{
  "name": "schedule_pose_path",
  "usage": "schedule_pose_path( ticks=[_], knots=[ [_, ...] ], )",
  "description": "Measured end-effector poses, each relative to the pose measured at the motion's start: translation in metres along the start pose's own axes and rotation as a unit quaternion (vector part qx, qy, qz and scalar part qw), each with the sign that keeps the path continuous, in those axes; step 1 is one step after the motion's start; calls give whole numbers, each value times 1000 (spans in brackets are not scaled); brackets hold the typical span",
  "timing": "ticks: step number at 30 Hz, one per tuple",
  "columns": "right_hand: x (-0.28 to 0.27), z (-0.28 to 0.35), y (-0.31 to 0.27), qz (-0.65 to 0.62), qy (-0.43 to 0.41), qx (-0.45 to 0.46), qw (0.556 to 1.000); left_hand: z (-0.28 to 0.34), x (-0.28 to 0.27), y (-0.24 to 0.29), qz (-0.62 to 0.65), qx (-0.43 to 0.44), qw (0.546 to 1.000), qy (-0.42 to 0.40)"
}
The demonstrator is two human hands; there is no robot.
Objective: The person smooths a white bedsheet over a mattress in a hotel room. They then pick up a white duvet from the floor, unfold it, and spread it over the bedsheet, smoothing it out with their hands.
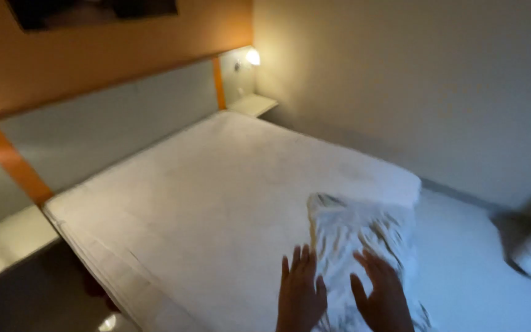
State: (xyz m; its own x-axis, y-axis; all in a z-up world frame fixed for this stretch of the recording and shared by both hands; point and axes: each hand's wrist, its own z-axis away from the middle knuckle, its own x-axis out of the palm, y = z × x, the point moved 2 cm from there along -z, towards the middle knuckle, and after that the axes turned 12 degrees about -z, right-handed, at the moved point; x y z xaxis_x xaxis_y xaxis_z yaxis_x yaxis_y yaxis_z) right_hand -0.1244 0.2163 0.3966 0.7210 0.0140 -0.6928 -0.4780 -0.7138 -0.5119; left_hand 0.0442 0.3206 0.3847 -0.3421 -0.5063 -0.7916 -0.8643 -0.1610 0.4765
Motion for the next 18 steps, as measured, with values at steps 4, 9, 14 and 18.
schedule_pose_path(
  ticks=[4,9,14,18],
  knots=[
    [-38,29,-46,7,31,44,999,18,-22,17,25,32,999,23],
    [-63,55,-55,24,46,108,993,31,-19,27,60,56,997,-11],
    [-82,65,-55,56,62,156,984,32,-20,40,71,85,994,-17],
    [-81,62,-51,63,65,166,982,22,-23,45,67,91,993,-20]
  ],
)
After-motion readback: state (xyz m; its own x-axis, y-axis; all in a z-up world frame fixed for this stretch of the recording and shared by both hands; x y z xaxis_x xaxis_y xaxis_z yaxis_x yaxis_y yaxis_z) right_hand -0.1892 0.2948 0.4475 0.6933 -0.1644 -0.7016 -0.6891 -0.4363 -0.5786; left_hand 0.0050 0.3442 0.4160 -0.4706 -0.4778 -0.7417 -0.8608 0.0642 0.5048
